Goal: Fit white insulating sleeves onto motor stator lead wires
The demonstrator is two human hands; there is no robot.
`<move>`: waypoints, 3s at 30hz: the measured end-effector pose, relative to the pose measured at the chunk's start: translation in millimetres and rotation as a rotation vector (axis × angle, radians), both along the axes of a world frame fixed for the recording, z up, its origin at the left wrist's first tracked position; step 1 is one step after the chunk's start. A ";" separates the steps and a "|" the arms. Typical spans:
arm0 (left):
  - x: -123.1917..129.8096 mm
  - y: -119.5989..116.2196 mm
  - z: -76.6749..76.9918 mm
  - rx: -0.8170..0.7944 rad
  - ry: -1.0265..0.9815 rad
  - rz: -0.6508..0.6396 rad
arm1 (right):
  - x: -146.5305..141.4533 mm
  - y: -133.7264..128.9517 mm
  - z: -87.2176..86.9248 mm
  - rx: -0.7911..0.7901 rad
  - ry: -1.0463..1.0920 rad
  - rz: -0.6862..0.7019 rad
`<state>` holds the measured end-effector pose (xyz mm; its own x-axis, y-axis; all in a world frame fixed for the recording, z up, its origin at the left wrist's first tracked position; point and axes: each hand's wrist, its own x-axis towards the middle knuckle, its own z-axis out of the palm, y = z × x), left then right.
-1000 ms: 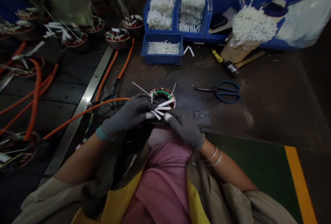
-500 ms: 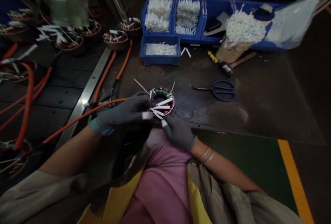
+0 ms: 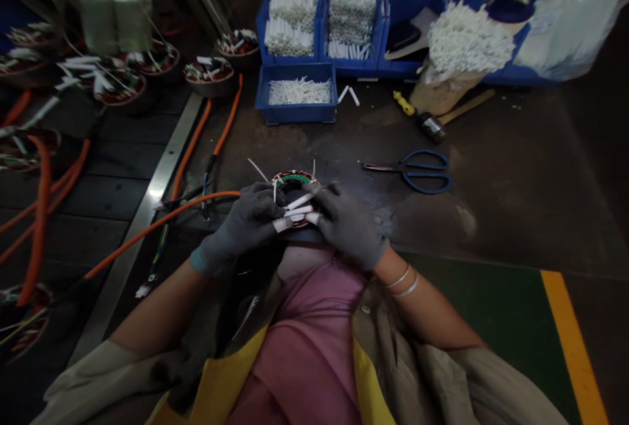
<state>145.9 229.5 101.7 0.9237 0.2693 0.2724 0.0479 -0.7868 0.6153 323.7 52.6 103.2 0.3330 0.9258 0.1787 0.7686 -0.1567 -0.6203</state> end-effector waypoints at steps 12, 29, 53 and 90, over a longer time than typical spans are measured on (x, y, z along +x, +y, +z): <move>14.6 -44.9 12.8 0.174 0.154 0.156 | 26.4 10.7 10.2 0.000 -0.012 0.378; 15.4 -48.1 -14.0 0.215 -0.038 0.264 | 59.6 28.3 1.2 -0.087 0.730 0.230; 19.3 -44.0 -5.8 0.131 -0.082 0.251 | 9.4 1.8 -25.8 0.204 0.322 -0.049; 18.1 -51.6 -6.0 0.333 -0.046 0.339 | 28.3 28.7 2.1 -0.253 0.327 0.066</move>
<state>164.0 177.9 95.7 0.7838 0.4442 0.4340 0.3143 -0.8865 0.3396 352.0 81.3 105.4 0.2733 0.9481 -0.1626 0.5512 -0.2929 -0.7812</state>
